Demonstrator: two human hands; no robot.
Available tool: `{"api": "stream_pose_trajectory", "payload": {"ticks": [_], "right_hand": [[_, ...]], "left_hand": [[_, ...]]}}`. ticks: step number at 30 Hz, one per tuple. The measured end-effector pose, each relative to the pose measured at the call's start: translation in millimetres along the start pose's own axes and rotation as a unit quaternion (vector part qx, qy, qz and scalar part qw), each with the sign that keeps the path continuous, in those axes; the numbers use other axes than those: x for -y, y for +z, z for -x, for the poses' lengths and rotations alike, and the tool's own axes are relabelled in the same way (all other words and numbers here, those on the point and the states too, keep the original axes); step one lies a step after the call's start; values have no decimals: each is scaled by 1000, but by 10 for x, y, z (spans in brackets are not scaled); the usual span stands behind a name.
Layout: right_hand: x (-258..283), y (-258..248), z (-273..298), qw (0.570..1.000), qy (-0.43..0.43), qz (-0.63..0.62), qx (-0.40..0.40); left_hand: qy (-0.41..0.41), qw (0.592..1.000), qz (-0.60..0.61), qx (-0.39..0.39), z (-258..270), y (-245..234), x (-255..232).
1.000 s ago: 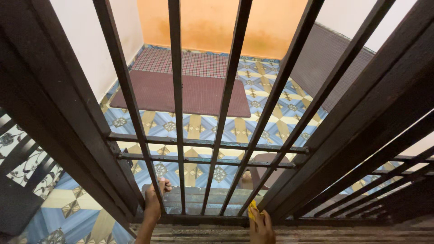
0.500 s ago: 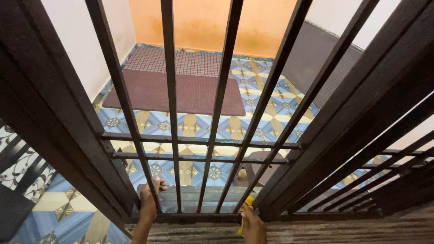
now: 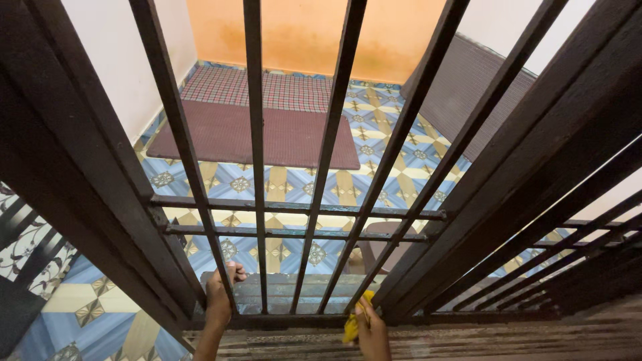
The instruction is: The person wipes the bars and frame of a metal gate using a yellow cloth by hand.
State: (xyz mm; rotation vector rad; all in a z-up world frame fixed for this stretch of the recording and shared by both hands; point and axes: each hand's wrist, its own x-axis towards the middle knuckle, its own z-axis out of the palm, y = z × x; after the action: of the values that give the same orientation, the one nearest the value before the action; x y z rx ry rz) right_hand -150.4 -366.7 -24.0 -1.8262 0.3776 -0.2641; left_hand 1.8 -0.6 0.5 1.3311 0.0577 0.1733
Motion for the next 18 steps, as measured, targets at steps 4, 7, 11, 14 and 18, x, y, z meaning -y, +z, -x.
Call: {"api": "stream_pose_trajectory", "payload": {"ticks": [4, 7, 11, 14, 18], "right_hand": [[84, 124, 57, 998, -35, 24, -37], [257, 127, 203, 988, 154, 16, 2], [139, 138, 269, 990, 97, -104, 22], [-42, 118, 77, 991, -10, -131, 6], [-21, 180, 12, 994, -52, -91, -8]], "left_hand": [[8, 1000, 5, 3, -4, -14, 41], [10, 1000, 3, 0, 7, -20, 47], [16, 999, -50, -16, -6, -4, 53], [24, 998, -56, -16, -20, 4, 35], [29, 999, -23, -10, 26, 23, -46]]}}
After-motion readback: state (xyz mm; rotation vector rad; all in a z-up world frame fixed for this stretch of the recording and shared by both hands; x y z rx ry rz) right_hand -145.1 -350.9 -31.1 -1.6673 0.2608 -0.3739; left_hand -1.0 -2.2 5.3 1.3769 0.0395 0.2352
